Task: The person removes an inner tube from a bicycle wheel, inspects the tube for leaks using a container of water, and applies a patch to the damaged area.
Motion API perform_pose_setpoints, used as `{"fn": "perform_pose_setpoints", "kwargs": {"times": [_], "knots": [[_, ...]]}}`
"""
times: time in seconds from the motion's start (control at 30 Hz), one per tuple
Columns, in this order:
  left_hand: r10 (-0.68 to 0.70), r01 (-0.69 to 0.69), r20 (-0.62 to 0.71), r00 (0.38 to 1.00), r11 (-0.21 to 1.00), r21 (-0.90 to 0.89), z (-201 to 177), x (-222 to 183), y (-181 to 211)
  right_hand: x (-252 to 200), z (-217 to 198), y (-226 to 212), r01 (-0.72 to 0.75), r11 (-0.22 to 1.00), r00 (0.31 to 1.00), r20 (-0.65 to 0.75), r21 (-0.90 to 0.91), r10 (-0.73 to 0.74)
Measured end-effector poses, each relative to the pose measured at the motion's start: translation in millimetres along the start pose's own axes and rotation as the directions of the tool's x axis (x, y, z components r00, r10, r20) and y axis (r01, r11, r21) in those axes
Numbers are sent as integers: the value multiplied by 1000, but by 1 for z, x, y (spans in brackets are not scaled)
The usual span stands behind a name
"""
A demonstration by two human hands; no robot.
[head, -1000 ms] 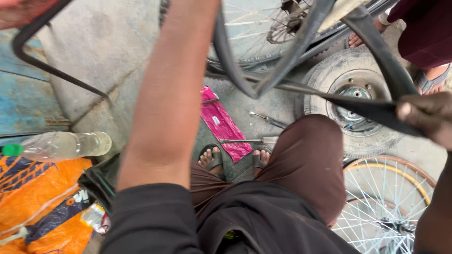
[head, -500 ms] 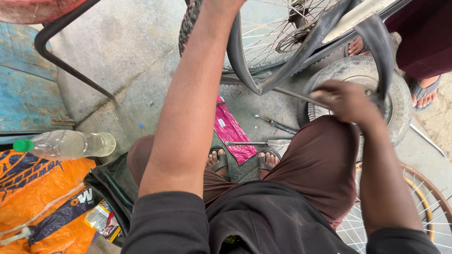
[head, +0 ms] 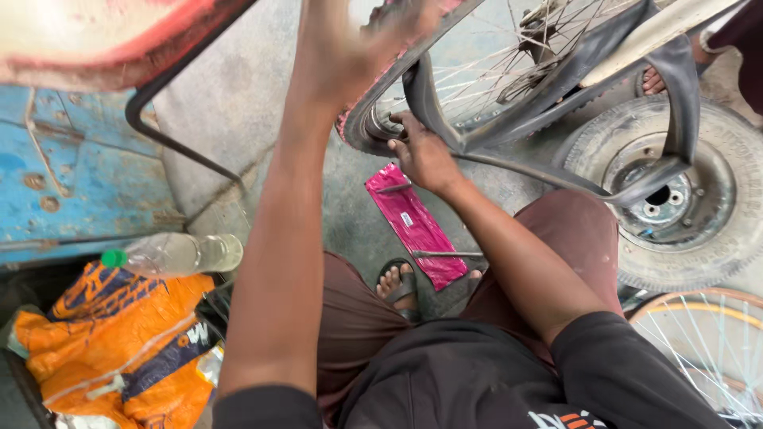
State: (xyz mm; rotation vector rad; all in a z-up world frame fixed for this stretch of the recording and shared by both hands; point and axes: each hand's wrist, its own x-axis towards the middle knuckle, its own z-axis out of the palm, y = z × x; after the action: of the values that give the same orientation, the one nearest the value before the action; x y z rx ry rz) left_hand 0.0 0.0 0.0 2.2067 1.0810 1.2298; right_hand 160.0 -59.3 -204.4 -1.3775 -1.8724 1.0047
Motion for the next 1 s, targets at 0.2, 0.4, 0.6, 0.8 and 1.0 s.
{"fn": "perform_pose_setpoints", "kwargs": {"times": [0.2, 0.4, 0.6, 0.8, 1.0], "knots": [[-242, 235, -69, 968, 967, -94, 31, -57, -18, 21, 46, 34, -252, 966, 964, -76, 58, 256], [-168, 166, -21, 986, 982, -88, 29, -76, -35, 51, 52, 90, -68, 897, 958, 279, 436, -63], [-207, 204, 0, 978, 967, -153, 31, -86, -46, 57, 47, 93, -121, 922, 954, 300, 368, 6], [-187, 187, -16, 982, 982, -15, 38, -91, -62, 54, 41, 77, -1, 971, 993, 114, 239, -27], [-162, 162, 5, 987, 987, 2, 33, -89, -66, 60, 56, 101, -216, 908, 931, 356, 358, 81]]}}
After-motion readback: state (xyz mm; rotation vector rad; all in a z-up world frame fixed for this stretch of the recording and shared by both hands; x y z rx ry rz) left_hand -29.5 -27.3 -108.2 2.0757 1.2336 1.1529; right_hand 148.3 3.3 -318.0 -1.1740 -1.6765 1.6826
